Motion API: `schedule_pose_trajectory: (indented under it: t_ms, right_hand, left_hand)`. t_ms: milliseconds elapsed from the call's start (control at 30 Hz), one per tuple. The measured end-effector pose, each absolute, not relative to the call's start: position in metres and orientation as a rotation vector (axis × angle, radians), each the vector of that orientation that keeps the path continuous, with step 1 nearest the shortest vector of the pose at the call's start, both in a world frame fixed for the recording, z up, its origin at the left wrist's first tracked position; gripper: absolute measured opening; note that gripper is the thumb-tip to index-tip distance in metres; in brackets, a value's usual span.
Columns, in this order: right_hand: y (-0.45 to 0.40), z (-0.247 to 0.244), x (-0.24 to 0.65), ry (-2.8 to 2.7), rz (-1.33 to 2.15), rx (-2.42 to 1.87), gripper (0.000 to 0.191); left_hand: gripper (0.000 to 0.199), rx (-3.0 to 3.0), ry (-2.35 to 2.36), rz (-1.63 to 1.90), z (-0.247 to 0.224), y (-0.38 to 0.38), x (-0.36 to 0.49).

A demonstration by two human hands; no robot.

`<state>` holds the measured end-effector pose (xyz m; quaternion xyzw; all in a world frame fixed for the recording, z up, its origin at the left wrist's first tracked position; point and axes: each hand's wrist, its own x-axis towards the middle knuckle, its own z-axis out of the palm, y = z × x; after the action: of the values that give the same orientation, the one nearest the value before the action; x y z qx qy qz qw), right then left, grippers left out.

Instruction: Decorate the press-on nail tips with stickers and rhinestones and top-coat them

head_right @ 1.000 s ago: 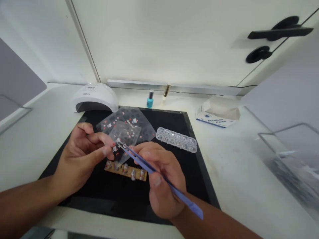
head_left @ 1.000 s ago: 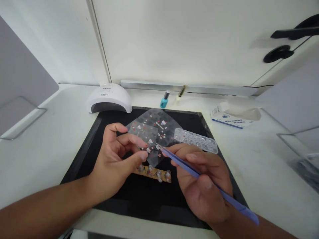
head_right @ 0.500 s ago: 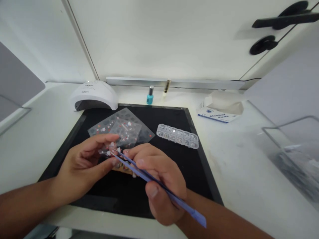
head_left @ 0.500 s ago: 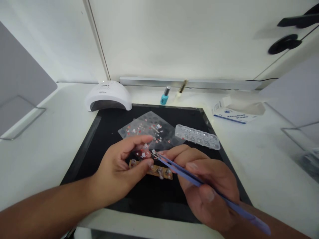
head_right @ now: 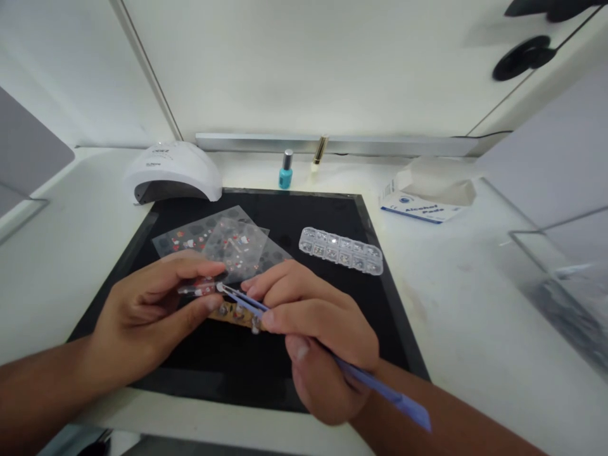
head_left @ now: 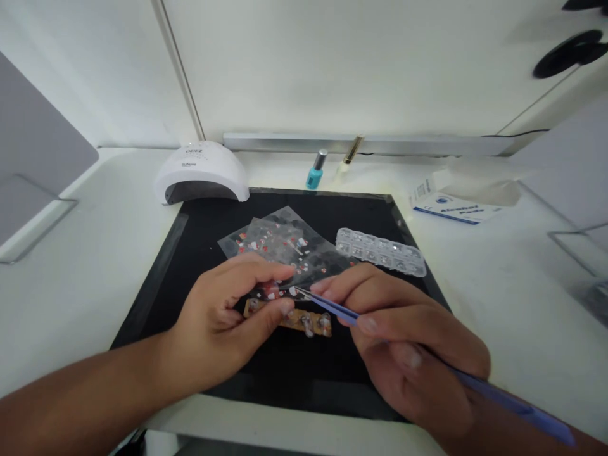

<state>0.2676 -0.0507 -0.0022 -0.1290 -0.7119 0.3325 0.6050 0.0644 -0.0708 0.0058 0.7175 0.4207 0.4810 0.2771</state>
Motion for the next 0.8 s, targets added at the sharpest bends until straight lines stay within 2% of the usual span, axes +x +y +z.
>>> schedule_pose_trajectory:
  t_ms: [433,800]
  right_hand:
    - [-0.051,-0.006,0.277,-1.669,0.902,-0.309,0.029]
    - [-0.048,-0.002,0.277,-1.698,0.961,-0.329,0.028]
  left_hand:
    - [0.012,2.155,1.134,1.270,0.013,-0.068,0.062]
    - [0.013,2.226,1.104,1.258,0.014,-0.069,0.060]
